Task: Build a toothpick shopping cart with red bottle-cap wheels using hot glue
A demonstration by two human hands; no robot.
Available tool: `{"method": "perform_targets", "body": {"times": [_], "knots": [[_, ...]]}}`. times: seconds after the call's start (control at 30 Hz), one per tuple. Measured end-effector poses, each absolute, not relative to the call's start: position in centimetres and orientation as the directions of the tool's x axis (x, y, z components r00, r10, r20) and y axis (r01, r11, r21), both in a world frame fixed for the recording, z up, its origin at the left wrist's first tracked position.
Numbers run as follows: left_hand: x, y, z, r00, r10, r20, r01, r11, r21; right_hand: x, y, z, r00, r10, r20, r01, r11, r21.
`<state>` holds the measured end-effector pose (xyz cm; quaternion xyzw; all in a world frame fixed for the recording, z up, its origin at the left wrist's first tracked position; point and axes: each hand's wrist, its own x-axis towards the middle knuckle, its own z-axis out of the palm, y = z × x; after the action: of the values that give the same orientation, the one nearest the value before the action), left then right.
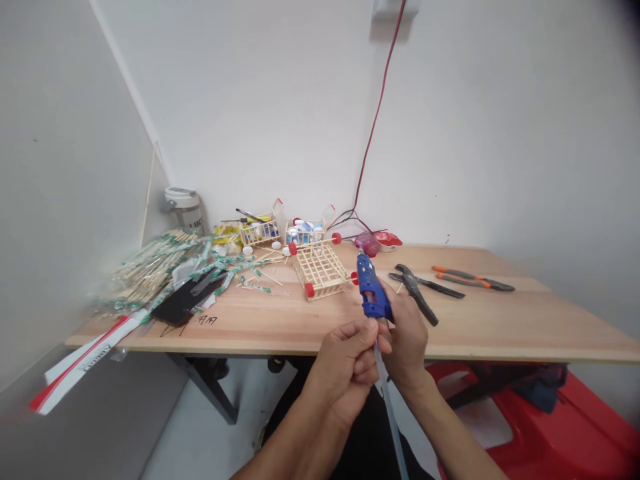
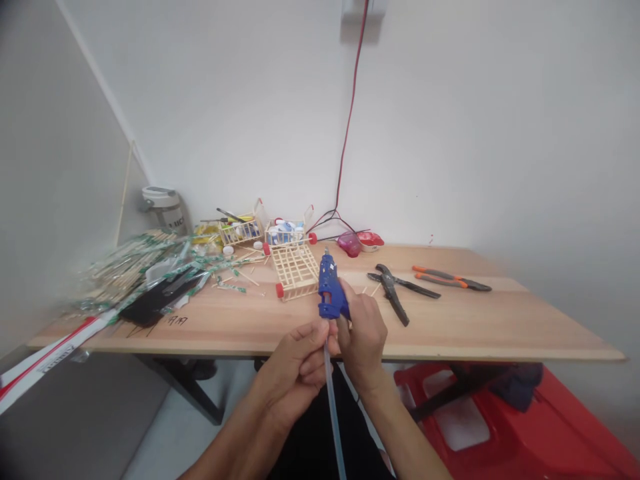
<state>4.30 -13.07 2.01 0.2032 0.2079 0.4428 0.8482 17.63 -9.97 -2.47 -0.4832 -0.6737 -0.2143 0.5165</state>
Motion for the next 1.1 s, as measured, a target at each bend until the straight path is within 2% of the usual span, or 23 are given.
{"method": "perform_targets", "body": {"times": [0.13, 0.3, 0.43, 0.7, 0.87, 1.1], "knots": [[4.1, -12.7, 1.9, 0.53, 0.829, -0.177, -0.653, 0.532, 0.539, 17.5, -10.0, -2.9, 0.036, 0.467, 0.883, 0.862, 0.433, -0.264], [4.1, -13.0, 1.5, 0.649, 0.759, -0.058, -0.621, 0.572, 0.536, 17.3, -10.0, -2.5, 0.106, 0.531, 0.841, 0.824, 0.427, -0.373], [4.2, -13.5, 1.1, 0.689, 0.725, -0.015, -0.58, 0.563, 0.589, 17.1, -10.3, -1.8, 0.134, 0.55, 0.824, 0.796, 0.436, -0.42], [4.8, -13.7, 1.2, 0.561, 0.819, -0.12, -0.639, 0.52, 0.567, 17.6, -9.7, -2.6, 0.082, 0.518, 0.852, 0.819, 0.452, -0.354], [4.8, -13.6, 1.5, 0.528, 0.838, -0.141, -0.653, 0.506, 0.563, 17.7, -9.6, -2.9, 0.11, 0.535, 0.838, 0.823, 0.424, -0.378], [5.1, -12.8, 1.6, 0.521, 0.841, -0.147, -0.645, 0.5, 0.578, 17.0, -9.7, -2.4, 0.241, 0.68, 0.693, 0.695, 0.377, -0.612]]}}
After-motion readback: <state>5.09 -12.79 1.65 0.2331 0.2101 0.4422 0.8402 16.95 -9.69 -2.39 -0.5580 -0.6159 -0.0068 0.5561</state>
